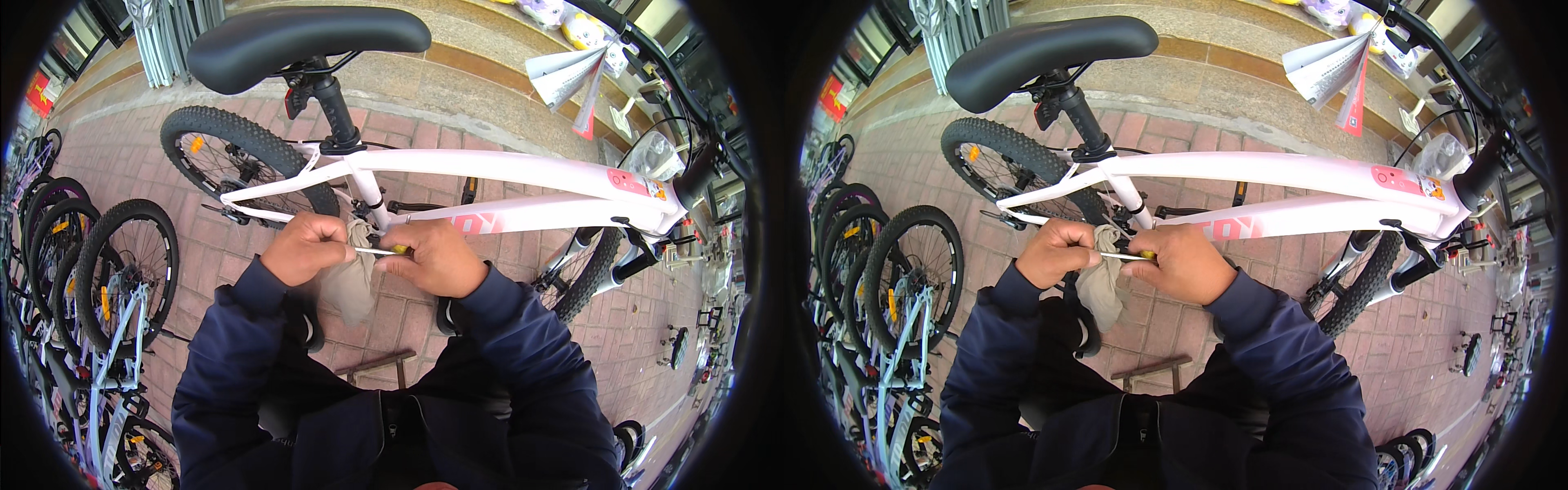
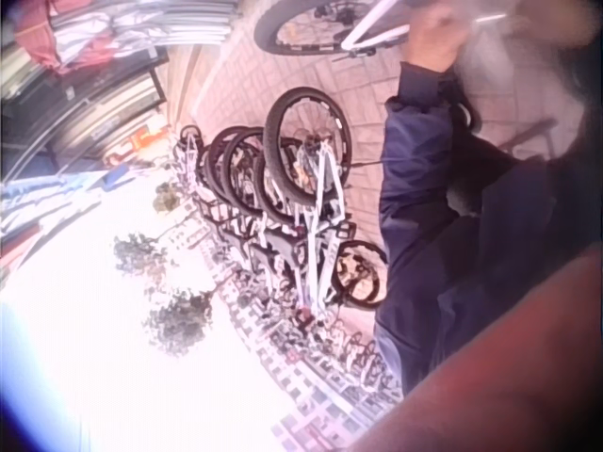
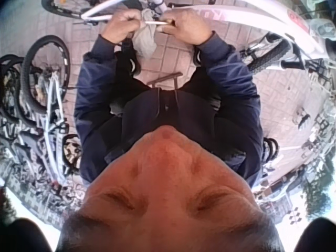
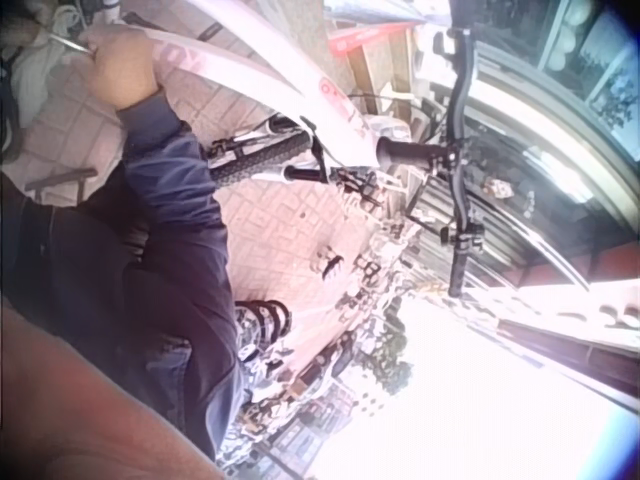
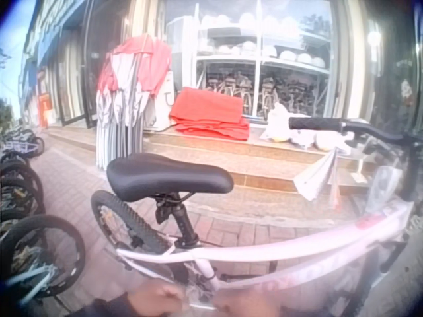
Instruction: The person wipes the frame and handlebar area of a white bicycle using a cloth and a small yellow tool. They move around the bike, cleaning different sections of the frame and handlebar while other bicycles are visible in the background.
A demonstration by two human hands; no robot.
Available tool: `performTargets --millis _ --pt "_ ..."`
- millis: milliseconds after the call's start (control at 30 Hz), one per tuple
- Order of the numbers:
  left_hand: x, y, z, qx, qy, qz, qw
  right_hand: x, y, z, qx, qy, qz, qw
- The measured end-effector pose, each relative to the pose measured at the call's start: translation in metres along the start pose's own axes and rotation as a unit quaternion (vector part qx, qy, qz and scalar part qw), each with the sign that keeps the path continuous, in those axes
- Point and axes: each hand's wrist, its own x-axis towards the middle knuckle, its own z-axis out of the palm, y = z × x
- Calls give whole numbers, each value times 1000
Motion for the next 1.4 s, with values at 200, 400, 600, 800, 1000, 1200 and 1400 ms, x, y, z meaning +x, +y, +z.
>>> performTargets --millis 200,400,600,800,1000,1200,1400 --pt "9 -14 30 -205 148 -22 967 -2 -5 16 35 2 91 995" --pt "12 -33 65 -404 191 31 894 -4 -10 28 -39 43 112 992" --pt "17 -41 72 -363 216 -27 906 -5 -16 40 -72 27 51 996" --pt "12 -18 28 -337 241 13 910 -1 -20 18 15 118 46 992" --pt "15 -11 -11 -283 263 48 921 -2 -27 12 12 208 1 978" --pt "35 -9 -13 -54 311 121 941 1 -16 8 23 241 47 969" --pt "65 -8 -11 28 342 111 933 27 1 -8 329 143 200 912"
